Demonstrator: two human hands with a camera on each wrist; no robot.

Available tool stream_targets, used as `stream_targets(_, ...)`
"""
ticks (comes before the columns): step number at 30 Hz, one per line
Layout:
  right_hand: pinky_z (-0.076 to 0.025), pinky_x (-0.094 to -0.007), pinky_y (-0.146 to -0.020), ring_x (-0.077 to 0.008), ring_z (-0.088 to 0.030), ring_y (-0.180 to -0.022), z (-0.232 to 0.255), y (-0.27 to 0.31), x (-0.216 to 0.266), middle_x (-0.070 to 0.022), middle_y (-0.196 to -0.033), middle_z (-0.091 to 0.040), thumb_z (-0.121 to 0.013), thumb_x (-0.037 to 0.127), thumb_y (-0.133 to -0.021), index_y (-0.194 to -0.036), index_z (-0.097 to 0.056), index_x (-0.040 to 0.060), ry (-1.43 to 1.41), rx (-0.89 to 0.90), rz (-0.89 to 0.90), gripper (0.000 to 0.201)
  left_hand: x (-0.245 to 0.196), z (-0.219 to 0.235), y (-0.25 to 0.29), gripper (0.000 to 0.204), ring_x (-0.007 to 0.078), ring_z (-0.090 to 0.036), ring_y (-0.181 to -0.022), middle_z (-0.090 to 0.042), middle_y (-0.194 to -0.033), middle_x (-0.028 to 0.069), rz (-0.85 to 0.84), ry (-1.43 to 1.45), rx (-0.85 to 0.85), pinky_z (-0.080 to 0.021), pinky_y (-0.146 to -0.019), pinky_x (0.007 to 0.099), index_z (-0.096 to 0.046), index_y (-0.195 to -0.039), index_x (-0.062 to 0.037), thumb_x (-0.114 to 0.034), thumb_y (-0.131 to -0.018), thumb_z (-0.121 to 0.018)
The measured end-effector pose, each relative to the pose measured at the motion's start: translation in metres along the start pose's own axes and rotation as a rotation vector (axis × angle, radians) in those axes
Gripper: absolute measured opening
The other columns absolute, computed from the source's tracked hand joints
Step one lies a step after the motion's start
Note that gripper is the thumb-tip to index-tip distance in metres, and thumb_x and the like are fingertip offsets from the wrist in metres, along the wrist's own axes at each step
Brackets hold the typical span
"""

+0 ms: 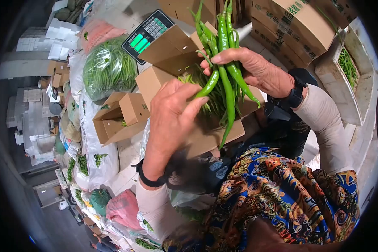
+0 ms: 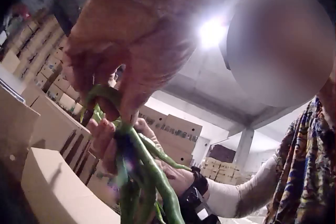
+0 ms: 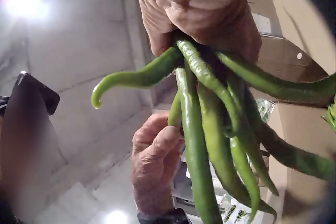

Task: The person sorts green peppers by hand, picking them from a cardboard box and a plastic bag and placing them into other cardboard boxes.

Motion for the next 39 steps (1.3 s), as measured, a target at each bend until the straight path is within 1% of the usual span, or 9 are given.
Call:
stream_targets(6,-0.05,-0.0267,-0.081,-0.0153,-0.061,-0.085,-0.001,0.002,-0.002,-0.0059,-0.095,-0.062,-0.061,0.013,-0.081,-0.118,-0.052,-0.0027,0.055,0.065,-0.016,0.041,0.007,0.038,0.003,0.016,0.0194,-0.059,-0.071,-0.061,-0.077,0.0092,-0.026,-0.027,-0.077,-0.045,-0.064,0.0281,-0.066,-0.09,0.0026,-0.008,-0.077,-0.067)
stream_targets(8,-0.05,-0.0257,-0.074,-0.0138,-0.06,-0.078,0.015,-0.012,-0.019,-0.0056,-0.091,-0.062,-0.061,0.011,-0.079,-0.118,-0.051,-0.0028,0.127,0.096,-0.115,0.043,0.036,0.051,0.01,0.018,0.0175,-0.06,-0.071,-0.062,-0.077,0.0072,0.361,0.426,-0.087,-0.047,-0.067,0.0268,-0.067,-0.093,0.0024,-0.014,-0.085,-0.063)
stream_targets(10,-0.05,-0.024,-0.071,-0.0112,-0.059,-0.074,0.013,-0.012,-0.022,-0.0047,-0.086,-0.06,-0.061,0.01,-0.079,-0.117,-0.051,-0.0032,0.077,0.079,-0.149,0.042,0.06,0.054,0.014,0.028,0.0176,-0.062,-0.071,-0.064,-0.077,0.0078,0.409,0.552,-0.139,-0.049,-0.065,0.0254,-0.063,-0.098,0.0047,-0.022,-0.091,-0.058)
stream_targets(12,-0.05,-0.0237,-0.071,-0.0108,-0.059,-0.075,0.001,0.003,-0.009,-0.0043,-0.085,-0.06,-0.061,0.011,-0.08,-0.117,-0.052,-0.0029,-0.011,0.072,-0.087,0.04,0.07,0.045,0.02,0.035,0.0212,-0.065,-0.073,-0.065,-0.078,0.0114,0.557,1.016,-0.17,-0.052,-0.062,0.0256,-0.058,-0.102,0.0074,-0.026,-0.093,-0.055)
stream_targets(16,-0.051,-0.0219,-0.071,-0.0086,-0.06,-0.075,0.008,-0.004,-0.015,-0.003,-0.088,-0.061,-0.062,0.011,-0.082,-0.112,-0.054,0.0002,0.016,-0.032,-0.149,0.033,0.078,0.027,0.028,0.038,0.0275,-0.067,-0.079,-0.065,-0.08,0.0154,0.533,1.118,-0.147,-0.055,-0.063,0.0289,-0.056,-0.104,0.0068,-0.03,-0.095,-0.051)
stream_targets(26,-0.052,-0.0251,-0.074,-0.013,-0.06,-0.076,0.022,-0.009,-0.013,-0.0074,-0.09,-0.061,-0.063,0.01,-0.08,-0.109,-0.053,-0.0037,-0.041,0.003,-0.093,0.033,0.089,0.021,0.041,0.037,0.0274,-0.067,-0.078,-0.065,-0.08,0.0152,0.474,1.193,-0.228,-0.055,-0.066,0.0297,-0.056,-0.105,0.0057,-0.029,-0.097,-0.046)
stream_targets(30,-0.053,-0.023,-0.064,-0.0107,-0.061,-0.07,0.012,-0.005,-0.009,-0.0042,-0.084,-0.061,-0.062,0.009,-0.08,-0.103,-0.055,-0.0012,-0.059,-0.063,-0.078,0.026,0.095,0.014,0.046,0.036,0.0271,-0.066,-0.081,-0.066,-0.082,0.0151,0.471,1.264,-0.229,-0.053,-0.068,0.0299,-0.057,-0.105,0.0049,-0.028,-0.097,-0.047)
stream_targets(32,-0.055,-0.0241,-0.064,-0.0138,-0.062,-0.068,0.021,-0.011,-0.001,-0.0075,-0.08,-0.061,-0.061,0.004,-0.078,-0.101,-0.056,-0.0051,-0.087,-0.021,-0.03,0.025,0.1,0.01,0.052,0.035,0.0264,-0.066,-0.084,-0.066,-0.084,0.0142,0.524,1.252,-0.35,-0.052,-0.071,0.0308,-0.057,-0.104,0.0043,-0.028,-0.096,-0.048)
stream_targets(39,-0.053,-0.0275,-0.067,-0.0163,-0.061,-0.071,0.028,0.0,0.014,-0.0072,-0.079,-0.061,-0.063,0.011,-0.08,-0.093,-0.059,-0.0039,-0.132,-0.086,-0.032,0.02,0.116,-0.029,0.052,0.035,0.0196,-0.064,-0.082,-0.067,-0.089,0.0138,0.692,1.059,-0.325,-0.051,-0.074,0.0282,-0.058,-0.103,0.0026,-0.03,-0.094,-0.053)
Point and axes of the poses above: each hand's wrist, its own y-axis away from the middle knuckle, its own z-axis out of the back of the hand, x = y × z, the point moved 5 cm from there along -y, towards the middle knuckle
